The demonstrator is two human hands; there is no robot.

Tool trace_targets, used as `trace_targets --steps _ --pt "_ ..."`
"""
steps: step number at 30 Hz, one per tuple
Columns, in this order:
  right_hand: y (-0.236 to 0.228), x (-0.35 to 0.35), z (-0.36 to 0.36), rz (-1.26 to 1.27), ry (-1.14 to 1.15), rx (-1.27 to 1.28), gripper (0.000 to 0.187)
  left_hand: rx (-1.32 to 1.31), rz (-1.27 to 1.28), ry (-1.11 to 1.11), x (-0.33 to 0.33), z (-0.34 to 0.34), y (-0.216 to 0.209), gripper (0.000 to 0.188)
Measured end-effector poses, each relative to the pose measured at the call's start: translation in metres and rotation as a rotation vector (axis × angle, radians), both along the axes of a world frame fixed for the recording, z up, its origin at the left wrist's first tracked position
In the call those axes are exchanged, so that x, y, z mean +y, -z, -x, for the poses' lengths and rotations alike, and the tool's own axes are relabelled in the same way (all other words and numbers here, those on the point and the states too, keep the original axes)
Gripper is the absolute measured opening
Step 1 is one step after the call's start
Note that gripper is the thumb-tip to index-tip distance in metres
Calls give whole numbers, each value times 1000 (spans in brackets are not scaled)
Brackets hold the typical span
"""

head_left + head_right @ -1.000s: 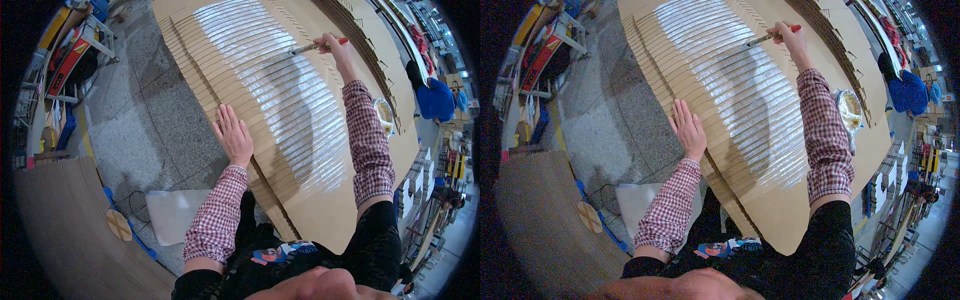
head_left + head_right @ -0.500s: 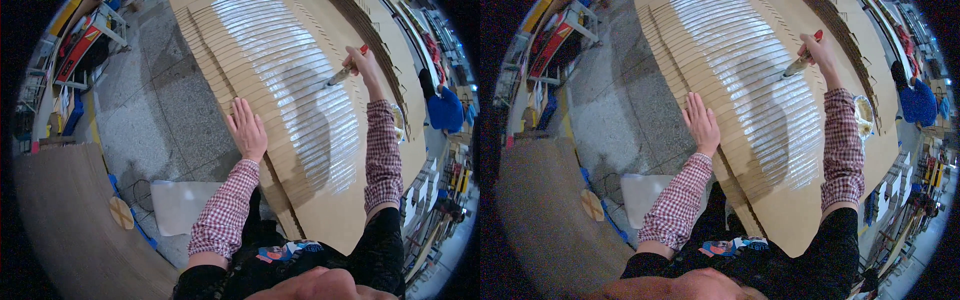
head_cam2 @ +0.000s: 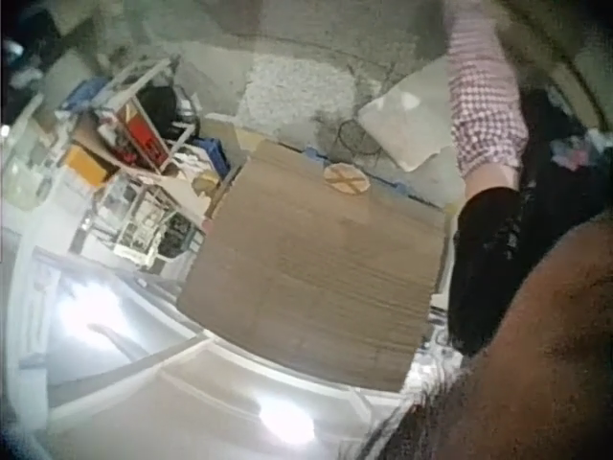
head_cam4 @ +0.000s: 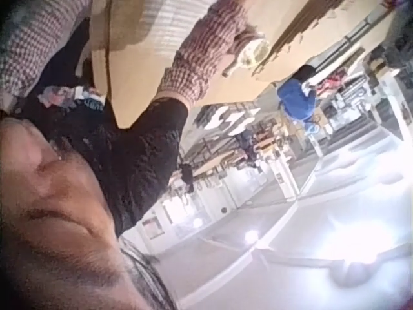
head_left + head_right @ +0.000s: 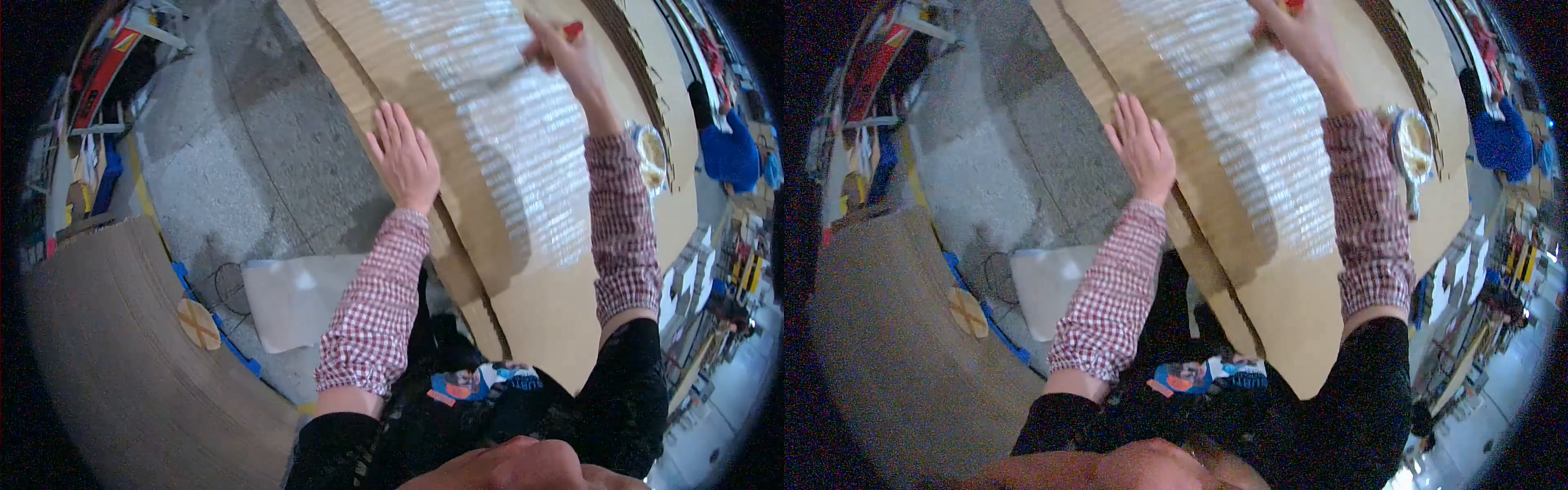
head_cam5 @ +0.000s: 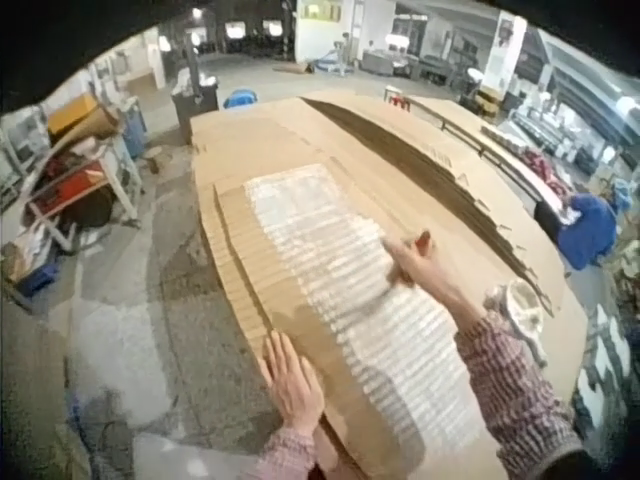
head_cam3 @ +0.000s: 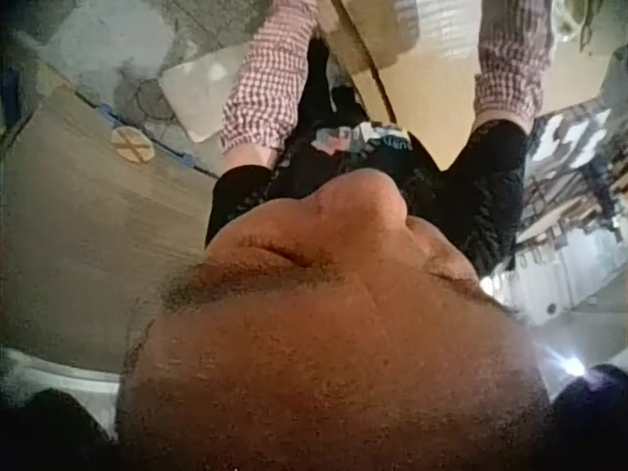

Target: Applying glue to large sheets of cardboard using a brush and a small container of glue.

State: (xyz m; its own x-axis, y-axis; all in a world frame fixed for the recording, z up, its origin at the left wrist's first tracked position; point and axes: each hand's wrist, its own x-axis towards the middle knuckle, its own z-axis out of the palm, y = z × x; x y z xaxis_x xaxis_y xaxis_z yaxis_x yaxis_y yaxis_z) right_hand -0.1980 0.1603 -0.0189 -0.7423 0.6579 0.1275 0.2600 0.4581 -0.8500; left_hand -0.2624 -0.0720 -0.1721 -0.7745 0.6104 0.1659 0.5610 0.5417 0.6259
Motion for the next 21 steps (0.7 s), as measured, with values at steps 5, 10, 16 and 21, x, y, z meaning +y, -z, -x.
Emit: trace_targets --steps 5,10,16,21 --pt "35 -23 -49 -47 22 -37 35 23 -124 -44 5 2 6 55" --pt "18 -123 -168 -149 -5 -220 29 61 -165 -78 -9 -1 -1 57" --pt "-4 -144 -155 -89 89 48 23 -81 -72 30 -55 -126 -5 57" --pt "23 -152 -171 -189 -24 28 17 -1 23 55 -56 -132 -6 56"
